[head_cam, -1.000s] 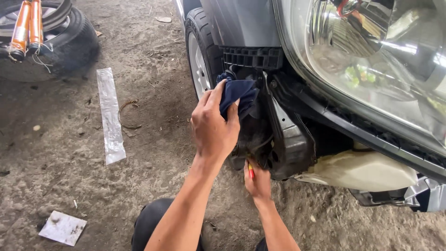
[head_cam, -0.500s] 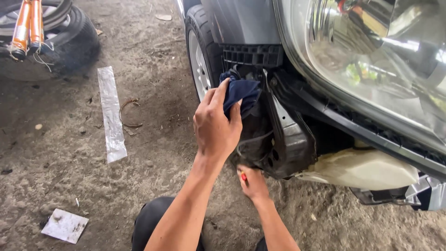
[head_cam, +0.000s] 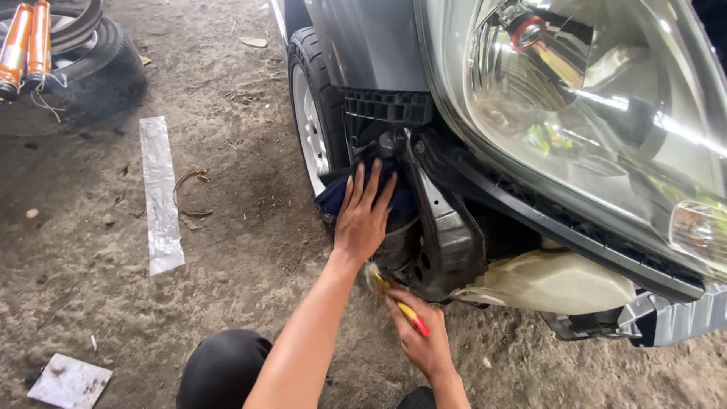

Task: The person cleans the front bumper and radiator area of a car using a brush and a cloth. They scrub the plastic surfaces and wipe away dust and debris from the headlight assembly and the radiator grille.

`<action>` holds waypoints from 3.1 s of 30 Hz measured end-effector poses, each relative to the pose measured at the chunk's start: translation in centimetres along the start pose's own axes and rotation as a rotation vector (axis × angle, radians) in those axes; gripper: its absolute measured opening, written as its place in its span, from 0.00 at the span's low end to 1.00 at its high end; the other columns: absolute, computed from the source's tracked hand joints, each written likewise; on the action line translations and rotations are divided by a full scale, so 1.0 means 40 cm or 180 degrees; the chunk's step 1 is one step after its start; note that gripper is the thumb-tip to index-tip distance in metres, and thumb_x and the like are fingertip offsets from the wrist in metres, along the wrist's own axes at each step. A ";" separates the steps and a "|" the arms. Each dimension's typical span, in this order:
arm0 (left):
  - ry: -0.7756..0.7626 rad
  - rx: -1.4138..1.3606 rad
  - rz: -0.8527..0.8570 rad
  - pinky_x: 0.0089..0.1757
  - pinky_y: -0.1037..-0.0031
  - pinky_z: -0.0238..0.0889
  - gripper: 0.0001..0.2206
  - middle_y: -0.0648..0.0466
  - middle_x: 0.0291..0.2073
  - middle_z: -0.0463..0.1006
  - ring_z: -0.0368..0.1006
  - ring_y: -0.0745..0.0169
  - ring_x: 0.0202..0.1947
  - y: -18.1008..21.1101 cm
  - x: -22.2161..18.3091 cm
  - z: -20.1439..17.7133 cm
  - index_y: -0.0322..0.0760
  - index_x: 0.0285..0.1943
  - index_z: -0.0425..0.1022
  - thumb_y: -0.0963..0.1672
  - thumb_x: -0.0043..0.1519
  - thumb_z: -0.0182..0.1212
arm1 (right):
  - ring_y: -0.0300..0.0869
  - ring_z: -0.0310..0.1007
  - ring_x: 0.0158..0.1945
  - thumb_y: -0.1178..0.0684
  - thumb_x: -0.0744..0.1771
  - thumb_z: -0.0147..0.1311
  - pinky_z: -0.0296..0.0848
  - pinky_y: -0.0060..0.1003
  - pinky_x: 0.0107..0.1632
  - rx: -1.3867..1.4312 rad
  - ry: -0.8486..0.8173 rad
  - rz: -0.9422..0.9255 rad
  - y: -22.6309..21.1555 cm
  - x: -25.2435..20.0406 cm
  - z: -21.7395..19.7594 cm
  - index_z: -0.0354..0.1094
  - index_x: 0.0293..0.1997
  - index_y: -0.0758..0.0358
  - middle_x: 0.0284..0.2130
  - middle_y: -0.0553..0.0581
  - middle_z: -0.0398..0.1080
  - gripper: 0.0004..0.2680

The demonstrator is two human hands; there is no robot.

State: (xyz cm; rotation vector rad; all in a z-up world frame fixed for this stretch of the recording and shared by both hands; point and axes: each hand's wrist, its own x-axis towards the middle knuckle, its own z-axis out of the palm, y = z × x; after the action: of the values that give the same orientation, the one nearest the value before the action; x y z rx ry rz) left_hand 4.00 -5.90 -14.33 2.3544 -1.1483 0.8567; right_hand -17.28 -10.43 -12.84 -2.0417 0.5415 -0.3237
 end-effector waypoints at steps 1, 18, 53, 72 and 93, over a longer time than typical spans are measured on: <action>0.0028 0.0006 0.0015 0.71 0.55 0.45 0.28 0.47 0.80 0.42 0.41 0.38 0.79 0.008 -0.031 0.019 0.47 0.81 0.53 0.45 0.70 0.54 | 0.37 0.85 0.46 0.50 0.65 0.58 0.80 0.30 0.49 0.0001 0.0021 -0.0025 0.004 -0.007 -0.006 0.81 0.45 0.58 0.44 0.52 0.85 0.09; 0.0472 -0.0341 -0.1350 0.72 0.46 0.33 0.36 0.39 0.79 0.41 0.31 0.29 0.78 0.102 -0.044 0.151 0.25 0.78 0.48 0.42 0.61 0.58 | 0.33 0.84 0.53 0.45 0.64 0.62 0.79 0.30 0.52 -0.0160 0.0329 0.1222 0.102 -0.087 -0.040 0.85 0.43 0.49 0.50 0.46 0.84 0.09; 0.0504 0.0454 -0.0689 0.69 0.43 0.43 0.27 0.35 0.75 0.51 0.45 0.23 0.74 0.061 -0.027 0.133 0.33 0.75 0.60 0.49 0.68 0.51 | 0.36 0.85 0.53 0.45 0.63 0.61 0.83 0.32 0.53 -0.0142 0.0254 0.1351 0.165 -0.113 -0.045 0.85 0.45 0.51 0.51 0.47 0.84 0.11; 0.0743 -0.0604 0.0188 0.66 0.60 0.62 0.30 0.45 0.78 0.49 0.52 0.39 0.76 0.053 -0.136 0.158 0.53 0.75 0.64 0.34 0.65 0.58 | 0.34 0.85 0.42 0.47 0.63 0.65 0.82 0.31 0.48 0.0065 0.0440 0.1440 0.231 -0.101 0.002 0.87 0.42 0.53 0.45 0.47 0.87 0.09; 0.1997 -0.2274 -0.0049 0.34 0.58 0.69 0.18 0.39 0.47 0.67 0.73 0.41 0.39 -0.081 0.217 -0.049 0.32 0.54 0.58 0.34 0.62 0.64 | 0.46 0.84 0.58 0.54 0.65 0.58 0.90 0.36 0.53 0.0695 0.0126 0.0686 0.219 -0.108 0.014 0.82 0.48 0.59 0.58 0.58 0.78 0.10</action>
State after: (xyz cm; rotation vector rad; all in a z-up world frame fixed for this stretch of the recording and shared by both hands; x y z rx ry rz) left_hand 10.07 -7.78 -7.31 1.3777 -0.9436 0.8923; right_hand -22.89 -11.67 -20.73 -1.7523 0.7126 -0.2813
